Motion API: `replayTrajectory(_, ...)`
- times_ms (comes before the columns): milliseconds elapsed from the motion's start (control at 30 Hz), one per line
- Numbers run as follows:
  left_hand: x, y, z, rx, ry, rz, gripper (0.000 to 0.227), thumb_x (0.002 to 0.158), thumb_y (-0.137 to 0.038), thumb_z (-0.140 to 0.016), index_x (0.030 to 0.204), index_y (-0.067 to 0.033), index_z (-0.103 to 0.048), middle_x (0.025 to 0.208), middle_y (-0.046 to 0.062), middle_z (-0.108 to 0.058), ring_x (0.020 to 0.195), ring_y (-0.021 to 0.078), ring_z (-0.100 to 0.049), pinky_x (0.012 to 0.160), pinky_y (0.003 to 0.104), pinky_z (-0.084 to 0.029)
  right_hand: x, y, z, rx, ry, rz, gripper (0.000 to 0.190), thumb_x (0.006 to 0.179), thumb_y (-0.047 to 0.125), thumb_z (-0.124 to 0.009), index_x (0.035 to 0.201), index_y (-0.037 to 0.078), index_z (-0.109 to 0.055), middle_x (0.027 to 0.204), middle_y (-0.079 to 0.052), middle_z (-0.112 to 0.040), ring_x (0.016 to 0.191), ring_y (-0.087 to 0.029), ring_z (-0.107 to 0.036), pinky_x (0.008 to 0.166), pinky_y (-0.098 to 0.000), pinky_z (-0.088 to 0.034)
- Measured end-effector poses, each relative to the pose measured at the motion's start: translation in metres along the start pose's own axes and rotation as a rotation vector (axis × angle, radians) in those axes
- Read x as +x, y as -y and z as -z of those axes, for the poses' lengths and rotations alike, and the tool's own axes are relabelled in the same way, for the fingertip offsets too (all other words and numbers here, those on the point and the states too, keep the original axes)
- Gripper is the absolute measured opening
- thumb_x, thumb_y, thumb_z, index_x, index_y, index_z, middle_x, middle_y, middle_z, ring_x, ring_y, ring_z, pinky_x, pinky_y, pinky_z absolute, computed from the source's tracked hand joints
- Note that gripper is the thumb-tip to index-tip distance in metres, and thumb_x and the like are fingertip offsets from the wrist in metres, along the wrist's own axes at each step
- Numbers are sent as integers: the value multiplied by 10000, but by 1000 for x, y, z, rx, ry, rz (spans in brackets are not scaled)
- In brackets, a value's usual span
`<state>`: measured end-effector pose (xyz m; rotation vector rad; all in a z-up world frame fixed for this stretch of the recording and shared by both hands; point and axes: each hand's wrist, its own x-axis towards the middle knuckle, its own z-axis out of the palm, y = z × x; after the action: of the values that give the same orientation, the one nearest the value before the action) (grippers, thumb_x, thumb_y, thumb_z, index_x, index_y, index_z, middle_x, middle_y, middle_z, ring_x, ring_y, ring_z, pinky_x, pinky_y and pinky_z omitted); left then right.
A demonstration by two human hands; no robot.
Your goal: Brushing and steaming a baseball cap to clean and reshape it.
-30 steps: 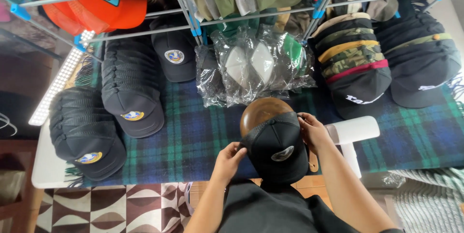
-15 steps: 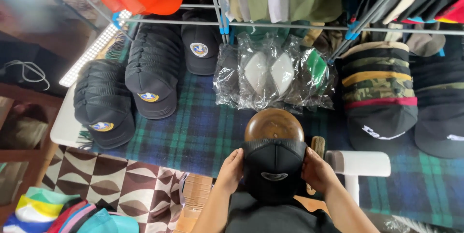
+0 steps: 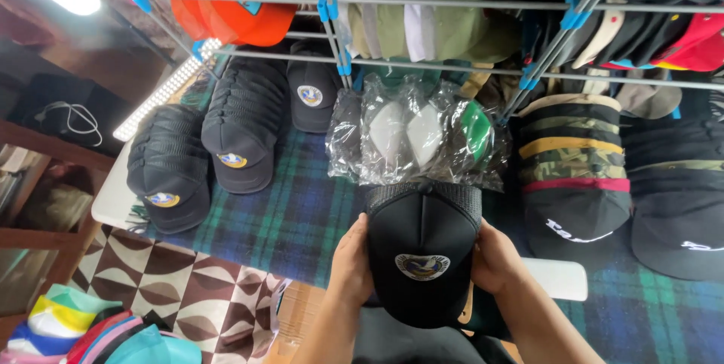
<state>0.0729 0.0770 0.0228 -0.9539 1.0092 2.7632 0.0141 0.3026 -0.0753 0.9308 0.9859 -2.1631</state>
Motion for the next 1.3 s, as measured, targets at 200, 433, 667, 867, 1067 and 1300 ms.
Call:
replayTrajectory(200, -5, 14, -15, -19, 23, 91, 499, 988, -273, -528, 1316, 79, -659, 1299, 232, -700, 1211, 302, -650, 1080, 402, -495, 11, 7, 30, 0, -13, 18, 227, 947, 236, -629, 745, 134, -611, 694, -56, -633, 659, -201, -617, 671, -338, -535)
replayTrajectory(433, 1, 7, 6, 15, 140, 61, 416, 978, -313, -590, 1189, 29, -698, 1149, 194, -750, 1035, 301, -709, 956, 401, -562, 25, -5, 37, -15, -34, -49, 243, 906, 198, -595, 680, 151, -518, 655, -49, -549, 633, -194, -530, 657, -334, -463)
replayTrajectory(667, 19, -35, 38, -112, 60, -46, 436, 1008, -326, -549, 1200, 43, -677, 1146, 201, -741, 1030, 303, -702, 954, 408, -554, -14, 4, -25, -76, 142, 63, 185, 961, 336, -528, 1067, 216, -621, 951, -39, -695, 903, -214, -646, 839, -312, -465)
replayTrajectory(867, 22, -94, 77, -226, -103, -48, 456, 1025, -278, -498, 1299, 55, -647, 1284, 231, -707, 1179, 314, -664, 1077, 405, -505, 1, -44, -81, -324, 467, 37, 467, 840, -28, -509, 1287, 64, -610, 834, -145, -669, 557, -308, -659, 360, -438, -503)
replayTrajectory(1067, 43, -151, 176, -11, -5, -26, 272, 1037, -362, -534, 1084, -106, -615, 1089, 36, -697, 999, 149, -662, 853, 290, -522, 48, -102, -153, -292, 261, -24, 469, 854, -119, -465, 1260, 55, -620, 1121, -177, -704, 996, -321, -658, 874, -429, -496)
replayTrajectory(1300, 83, -196, 285, 215, -29, 28, 528, 936, -197, -659, 1447, -157, -532, 1183, 14, -718, 1032, 106, -676, 786, 280, -553, 156, -185, -243, -309, 273, -13, 526, 778, -110, -485, 1256, 63, -621, 1191, -208, -683, 1034, -361, -642, 840, -475, -509)
